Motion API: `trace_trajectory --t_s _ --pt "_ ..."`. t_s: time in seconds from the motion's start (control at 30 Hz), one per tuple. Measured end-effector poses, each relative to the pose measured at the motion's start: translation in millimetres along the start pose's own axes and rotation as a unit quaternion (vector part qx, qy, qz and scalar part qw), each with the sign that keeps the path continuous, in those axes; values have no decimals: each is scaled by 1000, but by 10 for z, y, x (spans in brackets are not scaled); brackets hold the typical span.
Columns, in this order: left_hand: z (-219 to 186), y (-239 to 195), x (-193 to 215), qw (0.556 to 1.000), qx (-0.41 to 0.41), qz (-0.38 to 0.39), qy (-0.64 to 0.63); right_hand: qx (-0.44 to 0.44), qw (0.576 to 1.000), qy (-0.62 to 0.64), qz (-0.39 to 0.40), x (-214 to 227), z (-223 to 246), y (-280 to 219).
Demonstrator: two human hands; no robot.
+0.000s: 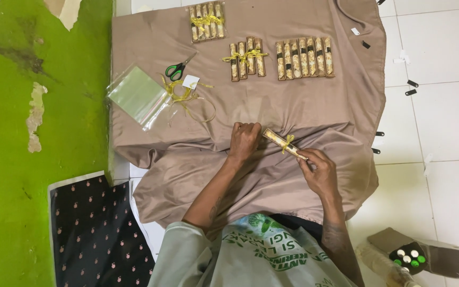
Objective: Tying decorative ribbons around small bundles of sticks and placing them into clear plastic bags for packaging.
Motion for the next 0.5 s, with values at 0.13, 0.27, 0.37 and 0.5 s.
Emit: trace_trajectory --t_s 0.13,0.27,0.37,0.5 --pt "-54 32 -18 1000 -6 -10 11 24 1000 -15 8 -42 39 39" --pt "-227 2 -80 999 -47 -7 17 38 997 -70 -12 -143 -131 0" --pt "-277 -26 -130 997 -67 2 23 44 994 -96 -11 -258 -151 -2" --pt "-146 -82 -242 997 -56 -16 55 48 992 -119 -4 -409 -113 -30"
Point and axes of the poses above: each hand's wrist, its own y-axis towards the middle knuckle, its own x-axis out of the back of the hand, z = x × y, the point moved 10 cm from there along y, towards the middle knuckle, and after that the axes turned 5 degrees about x, right-handed, at the moved point
